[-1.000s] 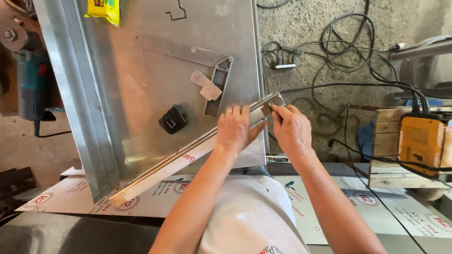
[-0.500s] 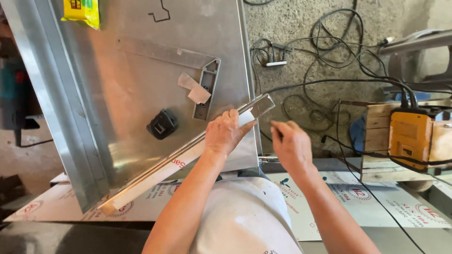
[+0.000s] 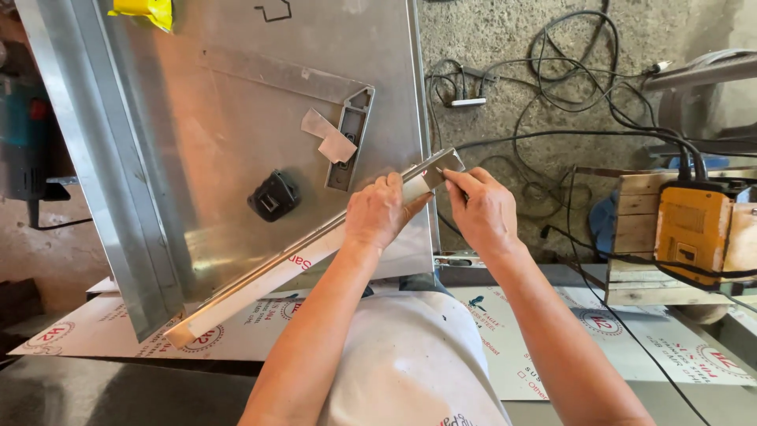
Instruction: The person is measuring, marking, and using an angle grinder to cut and shape metal profiles for fabrication.
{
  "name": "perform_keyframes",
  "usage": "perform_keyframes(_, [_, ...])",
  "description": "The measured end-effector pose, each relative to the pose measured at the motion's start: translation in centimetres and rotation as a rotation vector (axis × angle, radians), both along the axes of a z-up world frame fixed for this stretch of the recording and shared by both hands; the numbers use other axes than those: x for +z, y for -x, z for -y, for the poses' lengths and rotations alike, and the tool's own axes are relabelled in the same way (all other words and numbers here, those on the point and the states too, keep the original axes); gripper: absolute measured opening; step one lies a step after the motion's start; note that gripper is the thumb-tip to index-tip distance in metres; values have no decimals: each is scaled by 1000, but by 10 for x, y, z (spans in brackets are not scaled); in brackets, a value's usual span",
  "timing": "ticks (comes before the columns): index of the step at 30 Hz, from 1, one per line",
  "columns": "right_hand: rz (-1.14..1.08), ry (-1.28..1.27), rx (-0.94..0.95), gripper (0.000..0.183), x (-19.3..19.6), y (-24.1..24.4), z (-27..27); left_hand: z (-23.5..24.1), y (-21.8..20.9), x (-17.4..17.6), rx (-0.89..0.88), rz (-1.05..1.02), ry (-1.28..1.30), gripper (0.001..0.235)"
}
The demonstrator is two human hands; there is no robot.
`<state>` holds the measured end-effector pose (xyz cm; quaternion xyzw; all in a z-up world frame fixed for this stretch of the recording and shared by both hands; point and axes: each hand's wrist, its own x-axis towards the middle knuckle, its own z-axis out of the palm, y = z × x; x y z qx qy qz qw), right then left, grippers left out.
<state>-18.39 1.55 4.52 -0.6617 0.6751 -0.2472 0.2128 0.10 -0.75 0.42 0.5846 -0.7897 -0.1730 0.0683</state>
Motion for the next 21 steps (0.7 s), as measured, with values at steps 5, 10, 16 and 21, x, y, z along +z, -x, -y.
perform_keyframes(5, [31, -5, -11, 15, -1, -1, 0, 0, 0, 1, 8, 21, -67, 62])
perform_keyframes(10, [-14, -17, -11, 14, 1, -3, 3, 0, -1, 0, 9, 6, -69, 63])
perform_keyframes(16, [-169, -58, 63, 16, 11, -2, 8, 0, -2, -3, 0, -17, -59, 62])
perform_keyframes(21, [-260, -126, 66, 14, 12, 22, -13, 0, -4, 2, 4, -34, -11, 60])
